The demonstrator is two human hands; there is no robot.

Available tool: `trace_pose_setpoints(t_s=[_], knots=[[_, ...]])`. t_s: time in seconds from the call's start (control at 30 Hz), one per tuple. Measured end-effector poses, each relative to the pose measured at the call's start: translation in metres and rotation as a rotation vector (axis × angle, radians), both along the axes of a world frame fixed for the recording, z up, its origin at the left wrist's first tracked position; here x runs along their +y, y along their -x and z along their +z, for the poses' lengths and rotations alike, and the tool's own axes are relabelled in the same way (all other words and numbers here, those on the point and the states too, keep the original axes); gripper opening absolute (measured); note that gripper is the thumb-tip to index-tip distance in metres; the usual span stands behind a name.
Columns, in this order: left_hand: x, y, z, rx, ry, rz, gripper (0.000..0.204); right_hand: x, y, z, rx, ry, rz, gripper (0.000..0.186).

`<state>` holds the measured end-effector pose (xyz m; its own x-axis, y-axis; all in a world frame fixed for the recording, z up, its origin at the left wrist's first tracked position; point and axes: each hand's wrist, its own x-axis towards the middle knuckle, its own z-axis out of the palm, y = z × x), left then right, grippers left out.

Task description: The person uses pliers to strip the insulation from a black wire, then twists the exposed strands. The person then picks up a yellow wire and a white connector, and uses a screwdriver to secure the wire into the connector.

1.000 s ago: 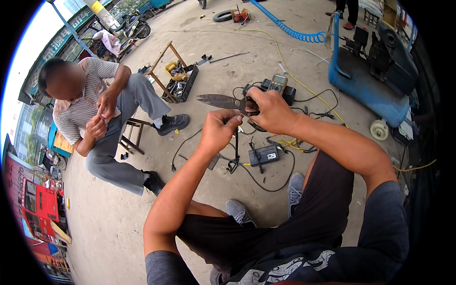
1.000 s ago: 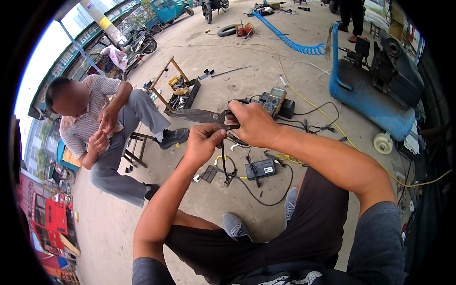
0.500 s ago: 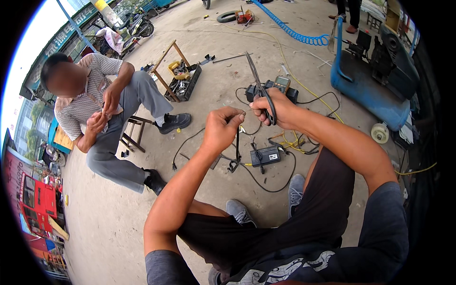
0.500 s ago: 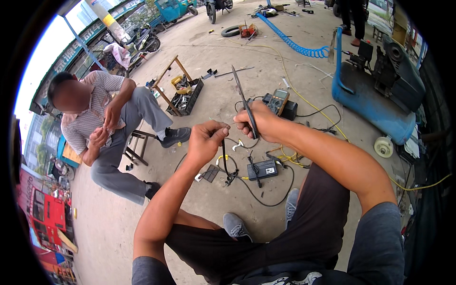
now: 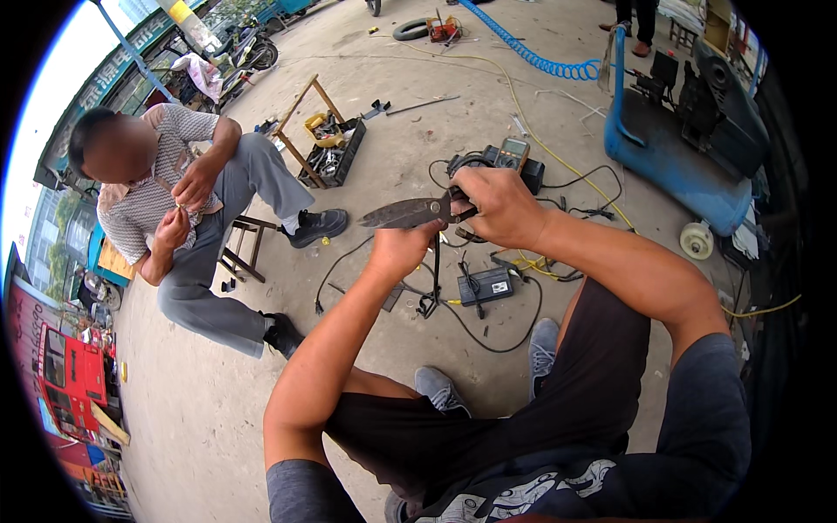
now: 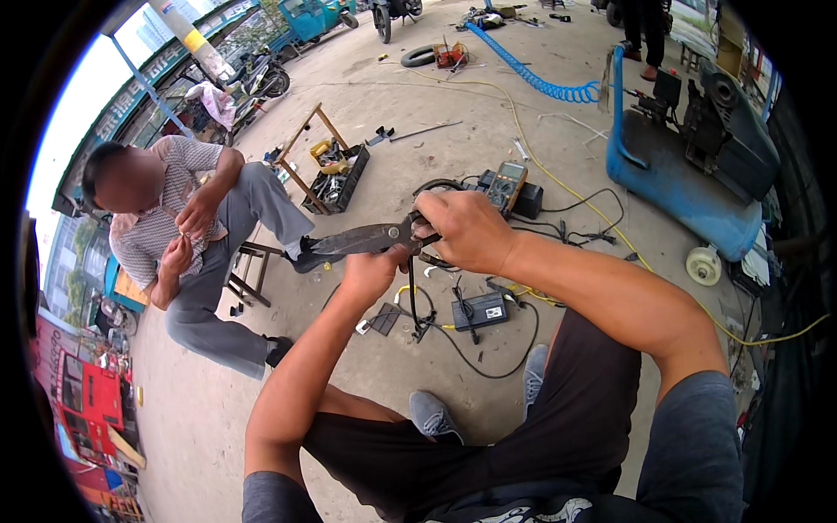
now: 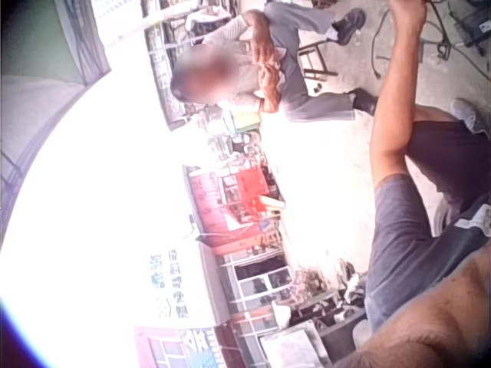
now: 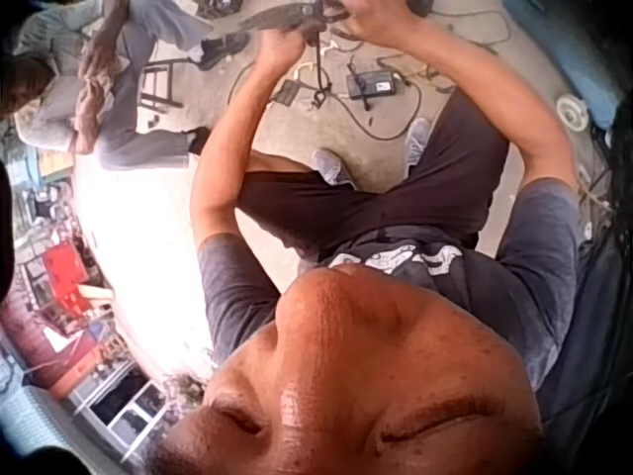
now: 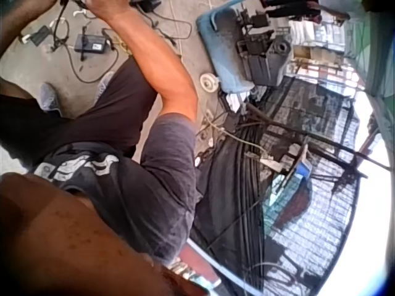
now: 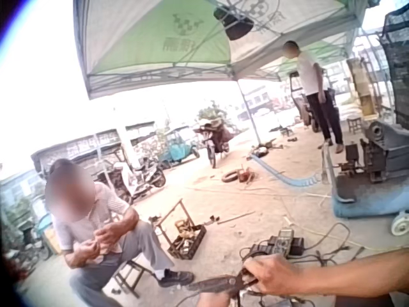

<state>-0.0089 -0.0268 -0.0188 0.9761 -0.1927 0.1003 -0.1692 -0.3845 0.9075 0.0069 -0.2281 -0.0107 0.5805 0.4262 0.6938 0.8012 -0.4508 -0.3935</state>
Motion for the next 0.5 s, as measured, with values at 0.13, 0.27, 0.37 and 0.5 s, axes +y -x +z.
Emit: trace_pose_setpoints(t_s=[0.13, 0.27, 0.37, 0.5], knots=[[0.001, -0.002, 0.000, 0.001, 0.073, -0.067, 0.008, 0.006, -0.003, -0.003, 0.273, -0.144, -0.058, 0.028], [0.002, -0.001, -0.001, -0.088, 0.014, -0.064, 0.007, 0.005, -0.012, -0.001, 0.886, -0.347, 0.101, 0.032], [0.002, 0.001, -0.001, -0.145, -0.012, -0.050, 0.007, 0.004, -0.006, 0.005, 1.160, -0.527, 0.188, 0.026], [0.000, 0.001, 0.000, -0.188, -0.014, -0.051, 0.007, 0.001, -0.008, 0.006, 1.428, -0.683, 0.321, 0.023]])
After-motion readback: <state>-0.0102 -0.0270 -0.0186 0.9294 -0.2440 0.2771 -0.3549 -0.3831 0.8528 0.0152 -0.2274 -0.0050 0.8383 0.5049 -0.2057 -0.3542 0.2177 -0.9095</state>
